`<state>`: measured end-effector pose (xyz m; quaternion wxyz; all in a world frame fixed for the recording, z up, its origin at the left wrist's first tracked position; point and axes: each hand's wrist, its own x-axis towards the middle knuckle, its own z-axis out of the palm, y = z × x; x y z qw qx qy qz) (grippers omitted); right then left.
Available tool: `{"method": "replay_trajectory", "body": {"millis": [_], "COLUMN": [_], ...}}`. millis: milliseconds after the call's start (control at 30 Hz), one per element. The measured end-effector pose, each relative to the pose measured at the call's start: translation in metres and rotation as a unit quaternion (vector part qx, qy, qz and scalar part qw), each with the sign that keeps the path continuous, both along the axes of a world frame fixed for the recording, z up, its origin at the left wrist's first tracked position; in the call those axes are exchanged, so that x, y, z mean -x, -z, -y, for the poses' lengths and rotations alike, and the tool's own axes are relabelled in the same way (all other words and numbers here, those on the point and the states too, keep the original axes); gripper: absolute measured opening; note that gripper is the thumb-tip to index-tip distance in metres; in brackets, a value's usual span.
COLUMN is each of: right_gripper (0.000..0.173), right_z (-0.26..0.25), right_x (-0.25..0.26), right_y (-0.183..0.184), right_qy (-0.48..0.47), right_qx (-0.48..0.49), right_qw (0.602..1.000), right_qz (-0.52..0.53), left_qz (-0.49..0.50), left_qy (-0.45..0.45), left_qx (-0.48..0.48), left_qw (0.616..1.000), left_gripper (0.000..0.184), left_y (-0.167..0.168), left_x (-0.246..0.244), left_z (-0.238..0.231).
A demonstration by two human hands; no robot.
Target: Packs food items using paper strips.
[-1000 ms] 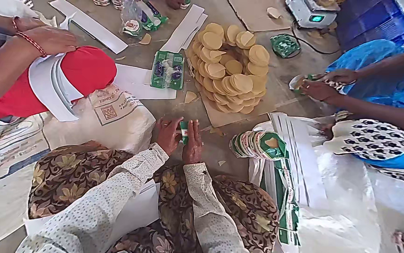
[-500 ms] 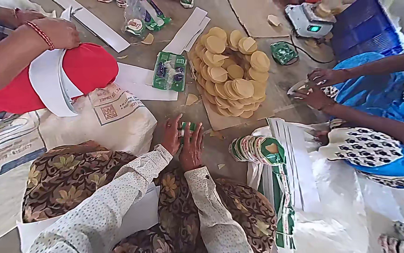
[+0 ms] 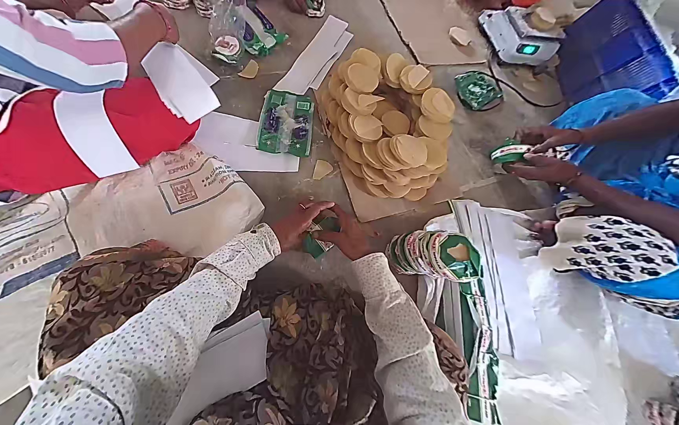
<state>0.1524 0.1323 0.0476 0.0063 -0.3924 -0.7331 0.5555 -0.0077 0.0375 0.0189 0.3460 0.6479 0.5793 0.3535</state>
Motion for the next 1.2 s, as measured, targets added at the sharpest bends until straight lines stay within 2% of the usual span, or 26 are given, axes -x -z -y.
{"method": "replay_trajectory", "body": {"millis": [67, 133, 200, 233, 300, 333, 400, 500, 733, 800, 867, 1000, 1133, 1200], "right_gripper": [0.065, 0.055, 0.044, 0.041, 0.037, 0.035, 0.028, 0.011, 0.008, 0.011, 0.003, 0.005, 0.015, 0.021], "right_z": [0.001, 0.014, 0.03, 0.037, 0.05, 0.056, 0.063, 0.069, 0.069, 0.07, 0.071, 0.07, 0.068, 0.07], "right_x": [-0.005, -0.014, -0.022, -0.026, -0.031, -0.033, -0.037, -0.042, -0.04, -0.04, -0.042, -0.044, -0.044, -0.044], "right_y": [0.005, 0.01, 0.016, 0.02, 0.027, 0.03, 0.034, 0.038, 0.048, 0.048, 0.049, 0.054, 0.059, 0.058], "right_qy": [0.034, 0.114, 0.208, 0.24, 0.28, 0.29, 0.29, 0.285, 0.323, 0.322, 0.309, 0.292, 0.276, 0.273], "right_qx": [0.056, 0.079, 0.106, 0.121, 0.144, 0.15, 0.15, 0.13, 0.119, 0.107, 0.092, 0.064, 0.029, 0.018], "right_qw": [0.997, 0.985, 0.958, 0.944, 0.922, 0.915, 0.91, 0.906, 0.893, 0.894, 0.901, 0.918, 0.934, 0.933], "right_qz": [-0.038, -0.101, -0.164, -0.19, -0.224, -0.236, -0.254, -0.285, -0.29, -0.293, -0.29, -0.26, -0.224, -0.232], "left_qz": [0.01, 0.055, 0.16, 0.246, 0.391, 0.415, 0.42, 0.389, 0.357, 0.342, 0.329, 0.322, 0.3, 0.285], "left_qy": [-0.089, -0.229, -0.347, -0.388, -0.401, -0.383, -0.372, -0.401, -0.441, -0.431, -0.428, -0.436, -0.43, -0.424], "left_qx": [-0.033, -0.051, -0.038, -0.004, 0.064, 0.07, 0.046, 0.032, 0.046, 0.046, 0.039, 0.031, 0.03, 0.022], "left_qw": [0.995, 0.971, 0.923, 0.888, 0.826, 0.822, 0.827, 0.829, 0.822, 0.834, 0.841, 0.84, 0.851, 0.859], "left_gripper": [0.084, 0.083, 0.074, 0.067, 0.053, 0.052, 0.039, 0.026, 0.008, 0.01, 0.014, 0.01, 0.008, 0.015], "left_y": [0.005, 0.017, 0.022, 0.017, 0.002, 0.0, 0.004, 0.007, 0.004, 0.003, 0.001, 0.01, 0.011, 0.01], "left_x": [-0.009, -0.026, -0.048, -0.06, -0.079, -0.084, -0.091, -0.093, -0.101, -0.102, -0.102, -0.099, -0.101, -0.101], "left_z": [0.005, 0.019, 0.035, 0.04, 0.046, 0.049, 0.049, 0.048, 0.044, 0.046, 0.048, 0.047, 0.047, 0.048]}}
